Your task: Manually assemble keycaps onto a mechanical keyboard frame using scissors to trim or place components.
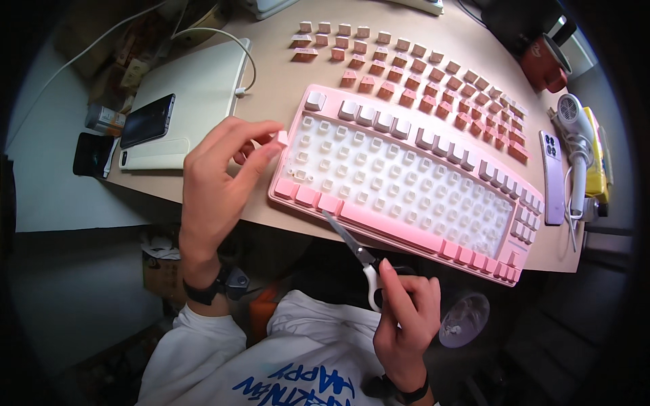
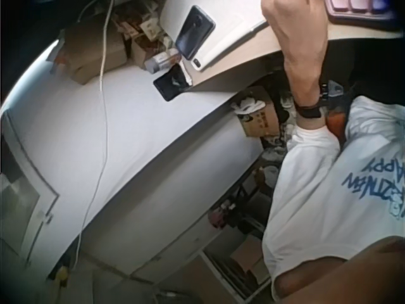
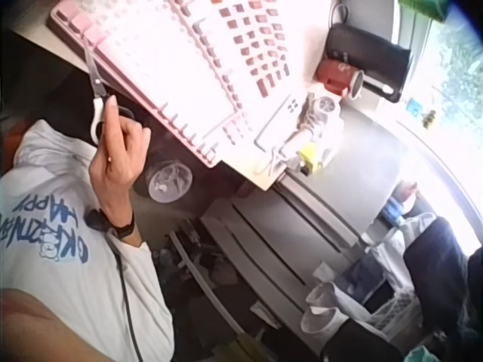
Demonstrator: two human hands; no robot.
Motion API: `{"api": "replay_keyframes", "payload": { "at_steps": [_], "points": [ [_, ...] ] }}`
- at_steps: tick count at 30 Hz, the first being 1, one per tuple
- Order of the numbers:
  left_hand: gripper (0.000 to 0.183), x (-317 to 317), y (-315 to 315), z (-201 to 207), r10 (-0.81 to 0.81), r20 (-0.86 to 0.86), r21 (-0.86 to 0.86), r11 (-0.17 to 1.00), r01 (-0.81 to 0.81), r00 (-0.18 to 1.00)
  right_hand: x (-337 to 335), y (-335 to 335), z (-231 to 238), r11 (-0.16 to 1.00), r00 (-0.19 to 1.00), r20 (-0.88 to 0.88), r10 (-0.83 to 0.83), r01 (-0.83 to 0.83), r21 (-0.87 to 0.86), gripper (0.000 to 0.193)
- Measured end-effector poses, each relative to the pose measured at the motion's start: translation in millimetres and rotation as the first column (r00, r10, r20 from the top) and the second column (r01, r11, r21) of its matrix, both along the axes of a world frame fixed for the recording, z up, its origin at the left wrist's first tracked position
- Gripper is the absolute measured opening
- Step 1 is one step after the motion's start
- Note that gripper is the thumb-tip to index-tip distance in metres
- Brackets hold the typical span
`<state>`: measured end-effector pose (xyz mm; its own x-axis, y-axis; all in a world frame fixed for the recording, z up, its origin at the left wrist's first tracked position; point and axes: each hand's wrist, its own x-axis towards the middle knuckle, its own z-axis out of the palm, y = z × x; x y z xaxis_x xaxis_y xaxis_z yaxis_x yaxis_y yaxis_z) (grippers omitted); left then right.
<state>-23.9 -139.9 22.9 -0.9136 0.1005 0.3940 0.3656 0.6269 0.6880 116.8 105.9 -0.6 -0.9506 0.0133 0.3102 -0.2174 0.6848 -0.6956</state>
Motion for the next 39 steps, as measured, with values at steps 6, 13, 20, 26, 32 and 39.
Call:
{"api": "replay_keyframes", "payload": {
  "at_steps": [6, 13, 20, 26, 32, 39],
  "points": [
    [0.022, -19.1, -8.5, 4.9, -0.014, 0.059, -0.094, 0.995, 0.019, 0.998, 5.8, 6.0, -4.7, 0.998, 0.999, 0.024, 0.046, -0.046, -0.037, 0.053],
    [0.023, -39.0, -16.8, -1.9, -0.113, 0.100, -0.297, 0.945, 0.138, 0.989, 6.9, 16.2, -5.7, 0.998, 0.998, 0.023, 0.055, -0.054, -0.044, 0.052],
    [0.024, -38.2, -17.1, -2.0, -0.110, 0.104, -0.376, 0.916, 0.141, 0.989, 9.2, 19.8, -12.0, 0.995, 0.996, 0.050, 0.073, -0.070, -0.065, 0.052],
    [0.019, -59.6, -7.4, 14.4, -0.083, -0.014, -0.415, 0.907, 0.070, 0.996, 8.9, 19.4, -12.0, 0.993, 0.993, 0.061, 0.101, -0.098, -0.062, 0.049],
    [0.015, -105.6, 9.0, 13.2, -0.168, -0.091, -0.531, 0.842, 0.095, 0.982, 11.8, 24.9, -7.3, 0.988, 0.982, 0.123, 0.142, -0.133, -0.079, 0.040],
    [0.015, -123.5, 18.7, 5.7, -0.176, 0.006, -0.577, 0.804, 0.147, 0.984, 10.3, 30.5, -8.2, 0.989, 0.988, 0.099, 0.118, -0.109, -0.096, 0.041]
  ]
}}
